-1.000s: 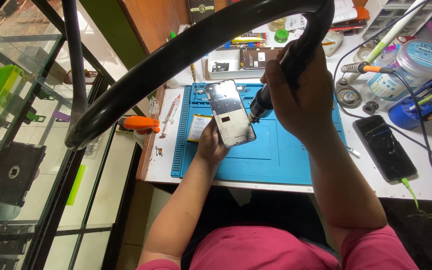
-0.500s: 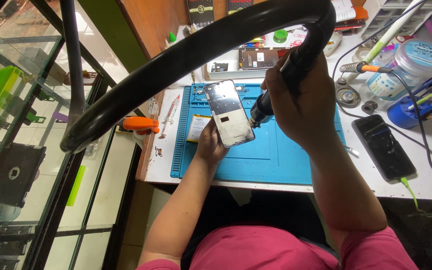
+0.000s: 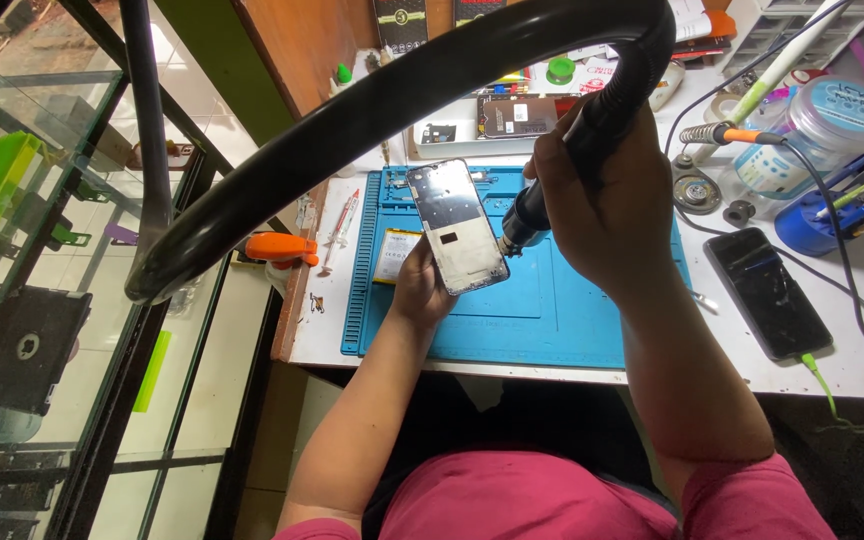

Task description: Applying adhesive and using a heat gun to reassemble a mobile phone screen and frame

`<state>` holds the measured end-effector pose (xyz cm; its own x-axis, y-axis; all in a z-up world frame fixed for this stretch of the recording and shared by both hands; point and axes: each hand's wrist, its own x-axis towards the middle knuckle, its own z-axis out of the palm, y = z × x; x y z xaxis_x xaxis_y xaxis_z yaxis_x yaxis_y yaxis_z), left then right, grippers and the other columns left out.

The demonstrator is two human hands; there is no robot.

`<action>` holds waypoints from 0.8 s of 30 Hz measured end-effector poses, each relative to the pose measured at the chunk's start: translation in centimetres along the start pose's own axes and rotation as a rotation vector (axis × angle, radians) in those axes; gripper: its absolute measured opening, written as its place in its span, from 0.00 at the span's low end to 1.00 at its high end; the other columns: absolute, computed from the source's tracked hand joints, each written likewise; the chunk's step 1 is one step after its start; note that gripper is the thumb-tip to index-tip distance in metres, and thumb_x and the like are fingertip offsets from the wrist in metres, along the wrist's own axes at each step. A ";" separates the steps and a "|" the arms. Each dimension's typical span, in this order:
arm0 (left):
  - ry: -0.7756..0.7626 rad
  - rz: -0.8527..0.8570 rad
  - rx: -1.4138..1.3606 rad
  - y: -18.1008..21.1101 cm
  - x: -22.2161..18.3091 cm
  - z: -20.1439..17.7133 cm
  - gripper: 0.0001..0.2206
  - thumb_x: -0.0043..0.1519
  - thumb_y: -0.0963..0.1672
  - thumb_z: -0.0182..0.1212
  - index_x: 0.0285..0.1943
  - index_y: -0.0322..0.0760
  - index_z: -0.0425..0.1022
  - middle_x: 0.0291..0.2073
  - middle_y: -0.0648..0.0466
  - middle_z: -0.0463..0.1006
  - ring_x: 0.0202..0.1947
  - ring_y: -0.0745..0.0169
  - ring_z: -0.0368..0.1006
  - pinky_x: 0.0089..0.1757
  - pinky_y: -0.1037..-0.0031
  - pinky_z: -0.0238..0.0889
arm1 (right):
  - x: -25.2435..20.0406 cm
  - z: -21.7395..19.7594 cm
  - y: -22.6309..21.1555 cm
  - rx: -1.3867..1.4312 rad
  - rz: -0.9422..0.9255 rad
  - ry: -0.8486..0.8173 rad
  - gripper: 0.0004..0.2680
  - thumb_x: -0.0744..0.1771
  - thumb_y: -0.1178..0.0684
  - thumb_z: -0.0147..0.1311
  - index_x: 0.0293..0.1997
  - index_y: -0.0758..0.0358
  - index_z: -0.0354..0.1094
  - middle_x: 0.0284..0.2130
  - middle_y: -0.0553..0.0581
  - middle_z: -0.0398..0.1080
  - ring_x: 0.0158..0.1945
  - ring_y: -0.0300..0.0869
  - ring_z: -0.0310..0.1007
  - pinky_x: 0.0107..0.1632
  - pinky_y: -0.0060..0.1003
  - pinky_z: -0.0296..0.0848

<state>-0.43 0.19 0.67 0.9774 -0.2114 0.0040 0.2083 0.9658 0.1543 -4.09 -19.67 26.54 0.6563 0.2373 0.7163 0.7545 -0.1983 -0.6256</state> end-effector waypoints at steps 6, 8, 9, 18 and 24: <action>-0.184 0.306 0.763 0.3 -0.7 -1.0 0.30 0.65 0.43 0.62 0.77 0.41 0.54 0.71 0.41 0.64 0.72 0.41 0.58 0.62 0.53 0.65 | -0.2 -0.3 -0.3 -0.017 -0.005 -0.025 0.04 0.73 0.58 0.48 0.51 0.66 0.58 0.32 0.57 0.72 0.37 0.44 0.78 0.44 0.40 0.76; -0.274 0.664 1.591 0.3 -1.0 -1.5 0.33 0.62 0.39 0.67 0.75 0.38 0.54 0.68 0.41 0.67 0.71 0.42 0.62 0.61 0.59 0.70 | -0.3 -0.4 -0.4 -0.007 -0.003 -0.032 0.04 0.73 0.59 0.47 0.50 0.66 0.58 0.32 0.56 0.72 0.37 0.44 0.77 0.44 0.40 0.76; -0.299 0.618 1.551 0.4 -0.9 -1.8 0.33 0.63 0.38 0.65 0.76 0.39 0.52 0.70 0.41 0.64 0.73 0.42 0.59 0.62 0.58 0.69 | -0.3 -0.4 -0.4 -0.019 0.002 -0.033 0.05 0.73 0.57 0.48 0.51 0.66 0.58 0.32 0.56 0.73 0.37 0.45 0.78 0.44 0.40 0.76; 0.007 -0.002 -0.023 0.0 -0.1 0.5 0.27 0.67 0.46 0.59 0.75 0.45 0.57 0.70 0.40 0.65 0.70 0.33 0.58 0.58 0.43 0.65 | -0.8 -0.5 -0.6 -0.013 0.063 -0.033 0.05 0.73 0.56 0.48 0.50 0.64 0.58 0.32 0.56 0.73 0.37 0.44 0.78 0.45 0.39 0.75; 0.028 0.008 -0.010 -0.2 -0.4 1.3 0.26 0.66 0.46 0.61 0.74 0.47 0.59 0.68 0.40 0.67 0.68 0.31 0.62 0.55 0.42 0.68 | -1.0 -0.7 -1.1 -0.032 0.062 -0.048 0.05 0.72 0.56 0.48 0.50 0.65 0.59 0.33 0.56 0.74 0.39 0.45 0.79 0.46 0.41 0.75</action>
<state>-0.89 -0.09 1.98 0.9797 -0.1992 -0.0225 0.2003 0.9690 0.1444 -5.58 -20.35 26.69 0.7016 0.2689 0.6599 0.7124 -0.2447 -0.6577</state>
